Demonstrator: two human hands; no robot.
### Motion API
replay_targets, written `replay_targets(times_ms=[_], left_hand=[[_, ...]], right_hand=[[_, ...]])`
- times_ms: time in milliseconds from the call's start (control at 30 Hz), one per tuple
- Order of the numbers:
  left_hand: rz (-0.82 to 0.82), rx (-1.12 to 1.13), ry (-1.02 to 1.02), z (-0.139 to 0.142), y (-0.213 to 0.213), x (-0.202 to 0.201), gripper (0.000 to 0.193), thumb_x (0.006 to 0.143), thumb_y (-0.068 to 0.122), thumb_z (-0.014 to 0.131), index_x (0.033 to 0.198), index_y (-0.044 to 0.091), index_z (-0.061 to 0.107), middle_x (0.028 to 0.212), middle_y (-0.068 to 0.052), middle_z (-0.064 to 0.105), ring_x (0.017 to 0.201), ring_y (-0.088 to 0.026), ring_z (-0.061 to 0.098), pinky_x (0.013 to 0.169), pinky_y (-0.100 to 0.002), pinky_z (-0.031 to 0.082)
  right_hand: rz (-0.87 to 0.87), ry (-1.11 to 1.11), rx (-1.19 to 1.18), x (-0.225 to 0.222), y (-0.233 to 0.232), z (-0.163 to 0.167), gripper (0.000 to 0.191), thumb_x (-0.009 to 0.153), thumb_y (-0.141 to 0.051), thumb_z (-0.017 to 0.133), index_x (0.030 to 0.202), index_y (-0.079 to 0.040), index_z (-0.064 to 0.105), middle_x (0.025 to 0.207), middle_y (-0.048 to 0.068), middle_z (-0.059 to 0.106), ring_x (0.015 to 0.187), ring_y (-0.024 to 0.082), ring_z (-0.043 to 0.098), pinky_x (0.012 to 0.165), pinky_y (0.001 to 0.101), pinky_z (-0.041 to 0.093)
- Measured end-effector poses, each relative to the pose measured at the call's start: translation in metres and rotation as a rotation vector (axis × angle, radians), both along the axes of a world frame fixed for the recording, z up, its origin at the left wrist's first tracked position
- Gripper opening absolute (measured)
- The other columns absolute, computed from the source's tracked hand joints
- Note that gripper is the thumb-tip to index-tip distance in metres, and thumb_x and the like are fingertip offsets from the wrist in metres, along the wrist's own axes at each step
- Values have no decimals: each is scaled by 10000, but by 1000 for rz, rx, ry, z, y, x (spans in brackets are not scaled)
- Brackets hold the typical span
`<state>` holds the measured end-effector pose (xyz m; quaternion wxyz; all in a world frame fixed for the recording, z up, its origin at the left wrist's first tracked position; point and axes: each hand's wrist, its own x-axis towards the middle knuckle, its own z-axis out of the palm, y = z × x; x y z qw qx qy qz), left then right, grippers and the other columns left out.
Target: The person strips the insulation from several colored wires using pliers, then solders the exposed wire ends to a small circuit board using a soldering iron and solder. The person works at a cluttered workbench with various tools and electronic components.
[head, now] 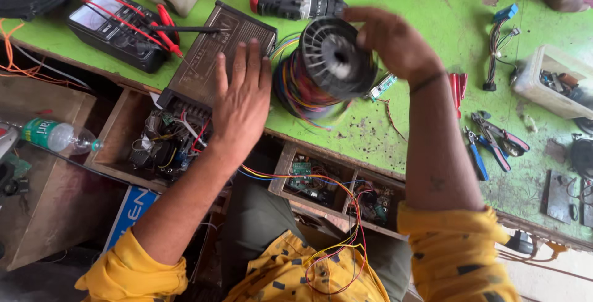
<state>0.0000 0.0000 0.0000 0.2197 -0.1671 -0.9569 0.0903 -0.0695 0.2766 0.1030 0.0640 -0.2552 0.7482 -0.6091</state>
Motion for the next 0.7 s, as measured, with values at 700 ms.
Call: replay_targets(times_ms=[700], left_hand=[[-167, 10, -64, 58, 56, -87, 524, 986, 133, 502, 1500, 36, 480, 1292, -176, 672, 1365, -340, 442, 1226, -627, 11]], right_hand=[[-62, 570, 907, 121, -31, -13, 640, 886, -347, 700, 1459, -107, 545, 1613, 142, 456, 1522, 332, 387, 1244, 556, 249]])
